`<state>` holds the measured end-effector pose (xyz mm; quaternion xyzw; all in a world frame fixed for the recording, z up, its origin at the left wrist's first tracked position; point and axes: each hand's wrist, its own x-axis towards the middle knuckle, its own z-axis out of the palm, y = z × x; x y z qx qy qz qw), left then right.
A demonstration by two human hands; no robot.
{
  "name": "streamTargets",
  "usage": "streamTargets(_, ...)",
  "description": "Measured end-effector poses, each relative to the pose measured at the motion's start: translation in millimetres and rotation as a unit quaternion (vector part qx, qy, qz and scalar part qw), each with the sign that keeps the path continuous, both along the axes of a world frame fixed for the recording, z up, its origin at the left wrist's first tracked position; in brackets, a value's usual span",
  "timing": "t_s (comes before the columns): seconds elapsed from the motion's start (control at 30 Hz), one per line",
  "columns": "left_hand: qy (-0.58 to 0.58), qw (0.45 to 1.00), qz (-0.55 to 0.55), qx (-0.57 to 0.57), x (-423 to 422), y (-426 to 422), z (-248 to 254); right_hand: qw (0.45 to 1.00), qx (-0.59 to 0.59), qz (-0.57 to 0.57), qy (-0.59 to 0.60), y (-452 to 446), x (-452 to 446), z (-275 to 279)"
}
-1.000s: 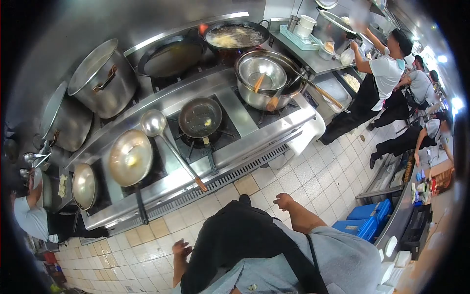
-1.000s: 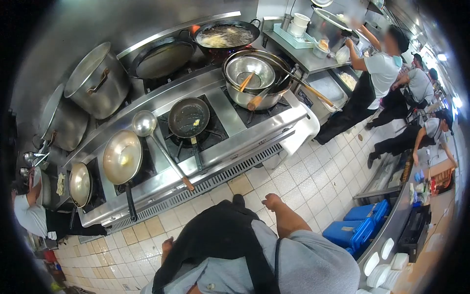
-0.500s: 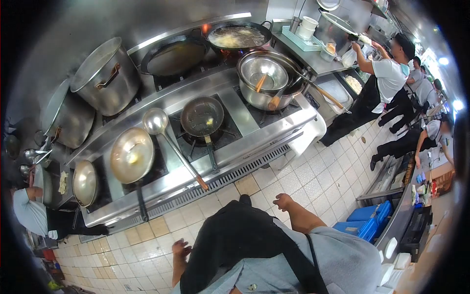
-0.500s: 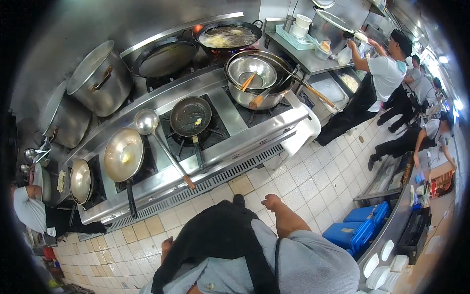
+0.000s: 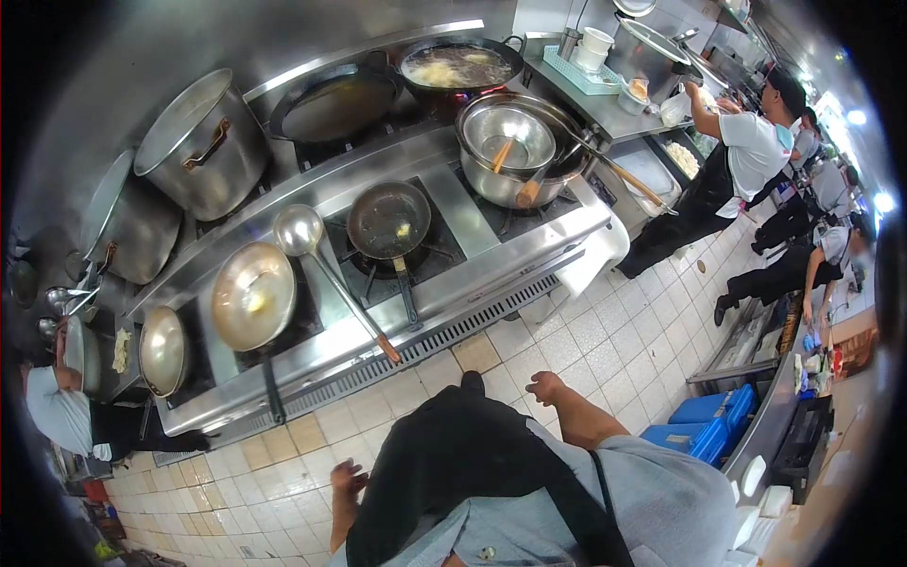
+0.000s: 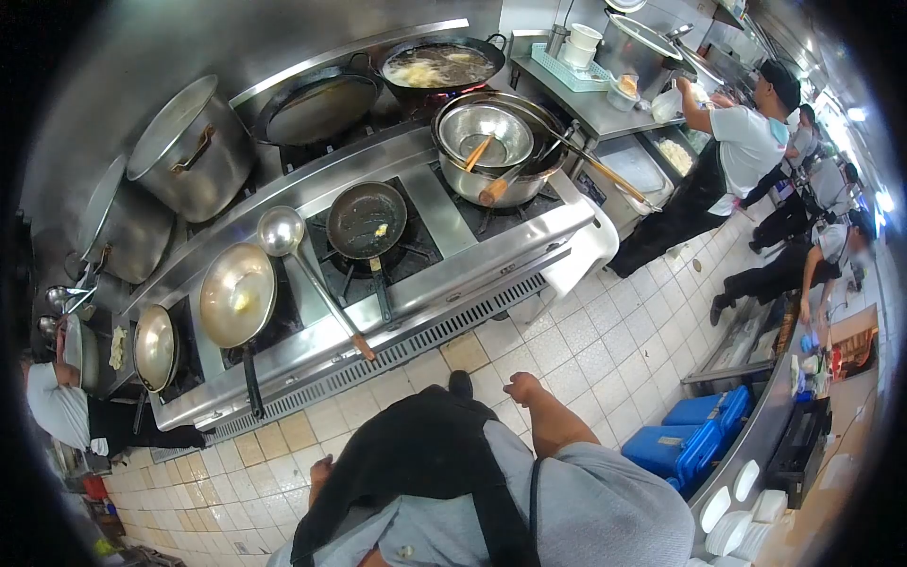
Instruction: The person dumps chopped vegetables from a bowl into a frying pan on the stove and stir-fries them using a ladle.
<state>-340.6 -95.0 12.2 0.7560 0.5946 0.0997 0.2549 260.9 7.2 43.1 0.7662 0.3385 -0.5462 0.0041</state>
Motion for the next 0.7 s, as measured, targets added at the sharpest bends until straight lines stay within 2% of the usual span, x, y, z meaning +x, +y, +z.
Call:
streamTargets(0.23, 0.005, 0.997, 0.035, -0.068, 2, 3, -7, 0.999, 0.016, 0.027, -0.013, -1, -1, 4)
streamTargets(0.47, 0.000, 0.988, 0.081, -0.130, 2, 4, -13, 1.000, 0.004, -0.004, -0.007, -3, -3, 0)
streamTargets(0.7, -0.041, 0.956, 0.187, -0.223, 3, 6, -24, 1.000, 0.007, -0.001, -0.009, 0, -4, -2)
